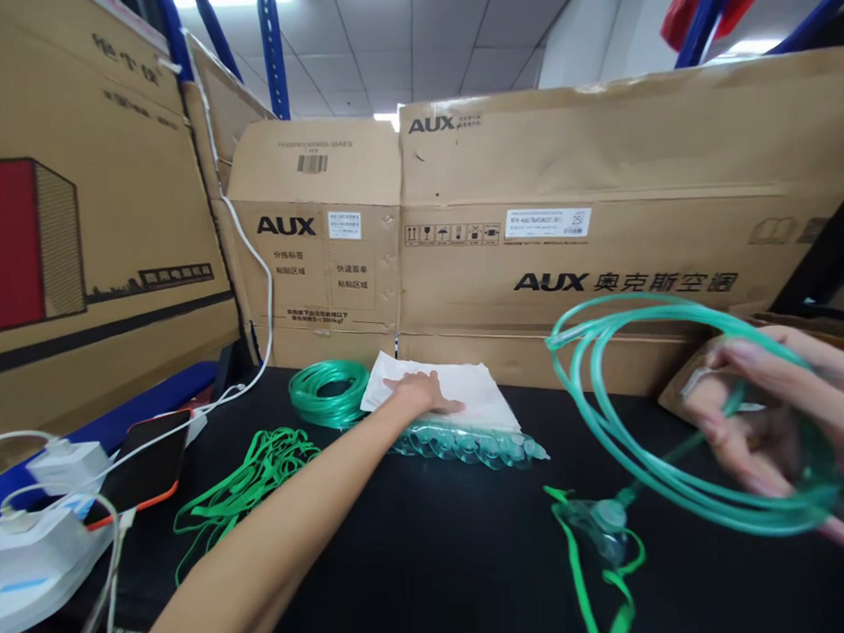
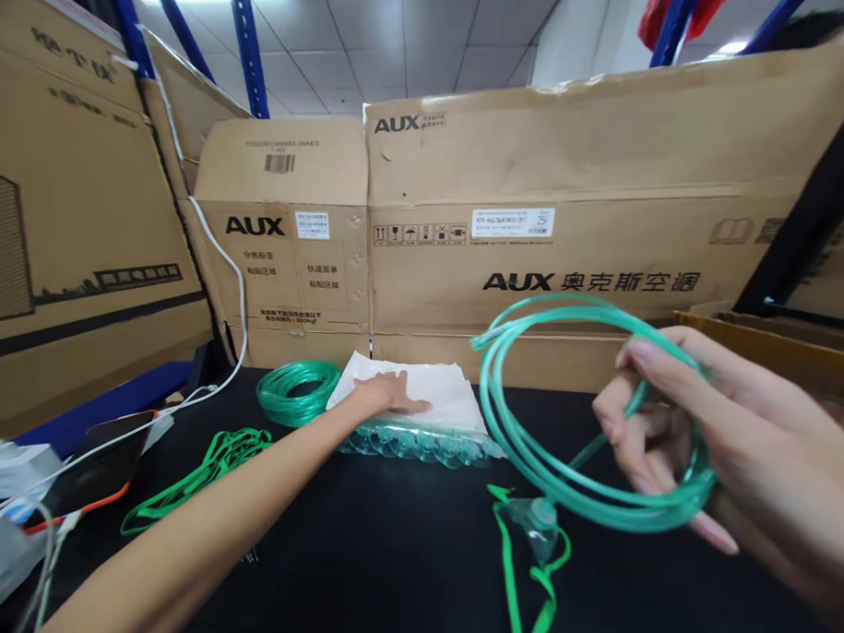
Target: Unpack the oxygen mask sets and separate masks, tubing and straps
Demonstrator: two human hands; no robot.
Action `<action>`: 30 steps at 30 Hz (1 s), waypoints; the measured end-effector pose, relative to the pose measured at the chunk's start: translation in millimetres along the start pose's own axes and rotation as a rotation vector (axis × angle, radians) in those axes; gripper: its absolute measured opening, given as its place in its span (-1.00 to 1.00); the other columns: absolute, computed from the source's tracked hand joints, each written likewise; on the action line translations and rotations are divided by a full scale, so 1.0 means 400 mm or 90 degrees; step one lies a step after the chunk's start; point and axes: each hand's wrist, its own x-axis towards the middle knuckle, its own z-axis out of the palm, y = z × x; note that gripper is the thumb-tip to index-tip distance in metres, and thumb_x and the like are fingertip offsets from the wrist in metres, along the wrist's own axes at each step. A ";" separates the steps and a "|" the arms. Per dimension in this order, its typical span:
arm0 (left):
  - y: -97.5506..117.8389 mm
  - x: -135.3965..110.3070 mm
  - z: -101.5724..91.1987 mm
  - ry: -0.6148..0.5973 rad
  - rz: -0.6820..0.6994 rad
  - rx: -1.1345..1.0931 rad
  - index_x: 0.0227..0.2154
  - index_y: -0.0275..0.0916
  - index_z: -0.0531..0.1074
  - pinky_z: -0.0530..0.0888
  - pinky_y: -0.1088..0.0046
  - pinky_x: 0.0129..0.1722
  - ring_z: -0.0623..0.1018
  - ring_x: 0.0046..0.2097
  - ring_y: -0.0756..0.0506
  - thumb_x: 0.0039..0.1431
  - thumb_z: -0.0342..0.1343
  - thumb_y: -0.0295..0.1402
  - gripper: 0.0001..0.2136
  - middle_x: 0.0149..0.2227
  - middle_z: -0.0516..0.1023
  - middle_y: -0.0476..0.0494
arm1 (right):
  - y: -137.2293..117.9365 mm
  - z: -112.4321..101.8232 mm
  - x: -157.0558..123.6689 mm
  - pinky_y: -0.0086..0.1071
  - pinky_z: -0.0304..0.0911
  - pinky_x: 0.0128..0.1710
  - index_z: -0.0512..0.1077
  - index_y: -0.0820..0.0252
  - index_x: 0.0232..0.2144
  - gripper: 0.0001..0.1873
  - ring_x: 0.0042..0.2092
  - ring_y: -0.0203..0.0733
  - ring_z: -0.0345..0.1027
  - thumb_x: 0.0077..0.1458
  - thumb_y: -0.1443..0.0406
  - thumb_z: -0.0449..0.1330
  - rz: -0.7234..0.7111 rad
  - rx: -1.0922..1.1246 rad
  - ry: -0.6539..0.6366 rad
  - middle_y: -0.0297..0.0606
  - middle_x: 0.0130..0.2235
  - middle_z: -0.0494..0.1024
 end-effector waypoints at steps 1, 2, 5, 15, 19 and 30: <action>0.007 -0.003 0.003 0.006 -0.006 -0.005 0.32 -0.18 0.25 0.22 -0.27 0.28 0.29 0.35 -0.41 0.37 0.16 -0.10 -0.44 0.36 0.25 -0.32 | -0.010 0.025 -0.011 -0.50 -0.06 -0.99 0.40 0.01 -0.35 -0.41 -0.76 -0.24 0.23 -0.18 -0.25 0.42 0.018 0.027 -0.025 -0.30 -0.59 0.47; 0.013 -0.007 0.003 0.014 -0.006 -0.012 0.33 -0.18 0.25 0.18 -0.29 0.30 0.26 0.36 -0.42 0.36 0.16 -0.08 -0.43 0.37 0.25 -0.33 | -0.020 0.049 -0.024 -0.52 -0.02 -0.99 0.39 0.01 -0.35 -0.40 -0.76 -0.24 0.22 -0.19 -0.25 0.42 0.030 0.038 -0.045 -0.33 -0.60 0.46; 0.016 -0.031 -0.010 0.063 0.024 -0.034 0.28 -0.20 0.32 0.18 -0.27 0.30 0.26 0.36 -0.41 0.36 0.17 -0.11 -0.49 0.35 0.29 -0.31 | -0.044 0.119 -0.055 -0.62 0.05 -0.91 0.34 0.04 -0.34 -0.49 -0.72 -0.31 0.25 0.01 -0.19 0.35 0.044 0.057 -0.118 -0.39 -0.60 0.47; -0.136 -0.174 -0.055 0.207 0.135 -0.085 0.13 -0.21 0.43 0.51 0.04 0.09 0.53 0.11 -0.24 0.40 0.16 -0.23 -0.68 0.18 0.45 -0.25 | -0.042 0.251 -0.067 -0.64 0.06 -0.86 0.28 0.06 -0.34 -0.60 -0.74 -0.36 0.25 0.23 -0.09 0.22 -0.031 0.115 -0.283 -0.44 -0.54 0.53; -0.188 -0.174 -0.065 0.127 0.140 -0.070 0.07 -0.22 0.47 0.53 0.08 0.06 0.55 0.07 -0.21 0.39 0.17 -0.27 -0.73 0.14 0.49 -0.24 | -0.004 0.235 -0.087 -0.65 0.03 -0.87 0.33 0.09 -0.42 -0.52 -0.75 -0.37 0.15 0.22 -0.16 0.18 0.021 0.098 -0.249 -0.44 -0.69 0.40; -0.188 -0.127 -0.098 0.031 0.110 -0.102 0.06 -0.22 0.47 0.57 0.15 -0.01 0.58 0.00 -0.18 0.39 0.18 -0.26 -0.74 0.09 0.52 -0.22 | 0.284 0.078 -0.069 -0.44 -0.02 -0.88 0.36 -0.05 -0.52 -0.49 -0.74 -0.17 0.18 0.01 -0.28 0.23 0.329 0.027 -0.277 -0.32 -0.64 0.37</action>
